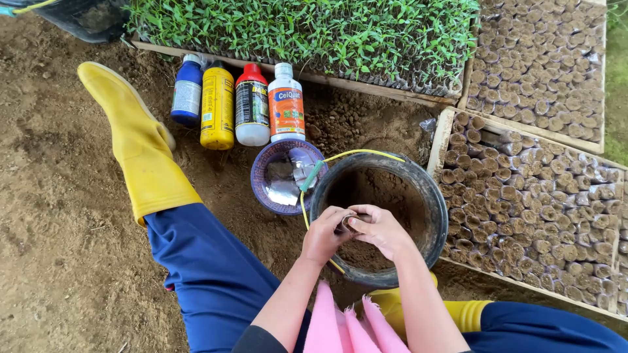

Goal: The person sits on the ground and plants seeds into small soil pellets. They take a seed from a small packet, place it into a pellet held over a bucket, and then place the pellet into a tray.

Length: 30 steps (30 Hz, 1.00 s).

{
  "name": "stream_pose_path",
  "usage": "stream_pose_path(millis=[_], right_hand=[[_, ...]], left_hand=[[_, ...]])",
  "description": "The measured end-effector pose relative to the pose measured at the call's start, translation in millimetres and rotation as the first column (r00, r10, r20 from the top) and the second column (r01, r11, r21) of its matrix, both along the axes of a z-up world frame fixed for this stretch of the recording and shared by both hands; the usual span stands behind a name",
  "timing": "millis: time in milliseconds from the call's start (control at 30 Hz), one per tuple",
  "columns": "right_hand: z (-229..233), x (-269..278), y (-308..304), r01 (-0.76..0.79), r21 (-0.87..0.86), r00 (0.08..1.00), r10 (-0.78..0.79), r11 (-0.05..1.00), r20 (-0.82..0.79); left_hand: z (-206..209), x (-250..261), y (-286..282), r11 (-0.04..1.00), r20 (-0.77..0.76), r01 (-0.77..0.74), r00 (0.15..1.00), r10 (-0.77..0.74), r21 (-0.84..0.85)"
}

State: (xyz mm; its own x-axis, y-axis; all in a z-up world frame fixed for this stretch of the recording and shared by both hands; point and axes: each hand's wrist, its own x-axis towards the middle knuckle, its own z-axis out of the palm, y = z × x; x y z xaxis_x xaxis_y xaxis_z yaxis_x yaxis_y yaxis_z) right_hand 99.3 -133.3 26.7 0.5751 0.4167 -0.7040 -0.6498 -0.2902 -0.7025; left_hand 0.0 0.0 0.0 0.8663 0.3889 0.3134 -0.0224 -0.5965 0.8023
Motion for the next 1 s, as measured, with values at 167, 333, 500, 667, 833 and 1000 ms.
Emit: stream_pose_path(millis=[167,333,500,667,833,1000], right_hand=[[-0.9,3.8,-0.2,-0.03,-0.005,1.0,0.03,1.0,-0.009],[-7.8,0.3,2.6,-0.047,-0.042,0.998,0.048,0.998,0.027],[-20.9,-1.1,2.9,-0.089,-0.097,0.985,0.102,0.991,0.139],[-16.5,-1.2,2.2,-0.093,-0.119,0.978,0.113,0.988,0.173],[6.3,-0.2,1.7,-0.114,-0.067,0.983,0.122,0.991,0.134],[16.8,3.6,0.6,-0.085,-0.036,0.993,0.087,0.996,0.077]], left_hand=[[6.5,-0.3,2.9,0.999,-0.01,0.036,0.999,-0.037,-0.026],[-4.7,0.1,0.3,1.0,0.011,-0.01,1.0,0.01,-0.01],[-5.1,-1.8,-2.7,0.997,0.02,-0.034,0.999,0.033,0.07],[1.4,-0.5,-4.1,0.996,0.041,-0.05,0.998,0.047,0.068],[-7.5,-1.0,-2.1,0.998,0.045,-0.038,0.998,0.036,0.047],[-12.5,-1.3,-2.5,0.998,0.012,-0.035,0.999,0.035,0.059]])
